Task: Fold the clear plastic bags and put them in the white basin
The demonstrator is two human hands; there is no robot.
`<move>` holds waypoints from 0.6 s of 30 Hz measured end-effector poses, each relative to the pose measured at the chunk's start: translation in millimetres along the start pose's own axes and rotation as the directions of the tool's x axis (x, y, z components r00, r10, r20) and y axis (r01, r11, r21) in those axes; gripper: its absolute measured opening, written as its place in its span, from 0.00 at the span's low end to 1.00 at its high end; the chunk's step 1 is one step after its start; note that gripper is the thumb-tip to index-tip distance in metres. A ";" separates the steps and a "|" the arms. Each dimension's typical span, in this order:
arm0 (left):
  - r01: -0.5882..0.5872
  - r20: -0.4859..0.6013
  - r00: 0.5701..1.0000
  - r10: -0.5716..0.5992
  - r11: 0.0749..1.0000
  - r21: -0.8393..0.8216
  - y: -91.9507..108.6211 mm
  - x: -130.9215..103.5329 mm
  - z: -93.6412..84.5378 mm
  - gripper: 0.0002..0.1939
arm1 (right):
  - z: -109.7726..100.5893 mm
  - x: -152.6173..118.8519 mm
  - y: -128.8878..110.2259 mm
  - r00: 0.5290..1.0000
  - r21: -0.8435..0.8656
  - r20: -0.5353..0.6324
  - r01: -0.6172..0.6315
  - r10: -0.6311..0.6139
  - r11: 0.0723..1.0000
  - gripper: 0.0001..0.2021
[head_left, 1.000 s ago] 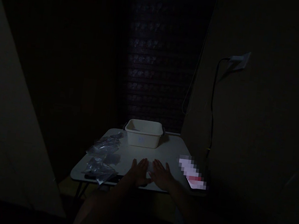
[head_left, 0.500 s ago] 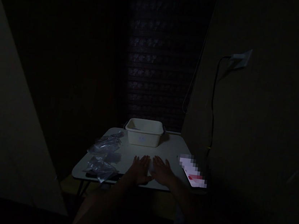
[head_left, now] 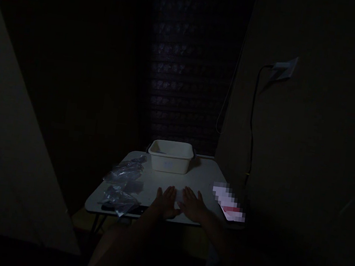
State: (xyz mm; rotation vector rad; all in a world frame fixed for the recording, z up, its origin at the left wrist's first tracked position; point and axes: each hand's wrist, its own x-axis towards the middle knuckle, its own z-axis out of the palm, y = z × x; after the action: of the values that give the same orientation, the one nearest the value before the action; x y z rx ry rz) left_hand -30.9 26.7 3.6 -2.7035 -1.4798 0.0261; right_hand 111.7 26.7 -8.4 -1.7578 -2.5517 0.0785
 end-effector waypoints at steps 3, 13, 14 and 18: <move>0.009 -0.019 1.000 -0.009 1.000 0.006 0.0 0.5 -3.2 0.37 | -4.5 -0.5 0.5 0.998 -0.025 0.004 -0.058 0.058 0.998 0.32; -0.020 -0.008 1.000 0.020 1.000 -0.004 -0.1 4.8 -4.1 0.36 | -8.5 2.3 -6.7 0.998 -0.010 -0.041 0.041 -0.041 0.999 0.27; -0.014 0.000 1.000 0.014 1.000 -0.006 0.1 4.7 -2.9 0.36 | -7.5 2.2 -7.4 0.999 0.001 -0.031 0.033 -0.033 0.999 0.28; 0.019 0.000 1.000 -0.019 1.000 -0.014 0.2 4.9 4.0 0.37 | -5.5 1.1 -6.9 1.000 0.029 0.007 -0.015 0.015 0.999 0.30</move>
State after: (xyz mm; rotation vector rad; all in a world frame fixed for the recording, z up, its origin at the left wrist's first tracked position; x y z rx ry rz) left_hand -28.2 31.0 -0.4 -2.6998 -1.5108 0.0150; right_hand 105.2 25.4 -2.5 -1.7703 -2.5288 0.1220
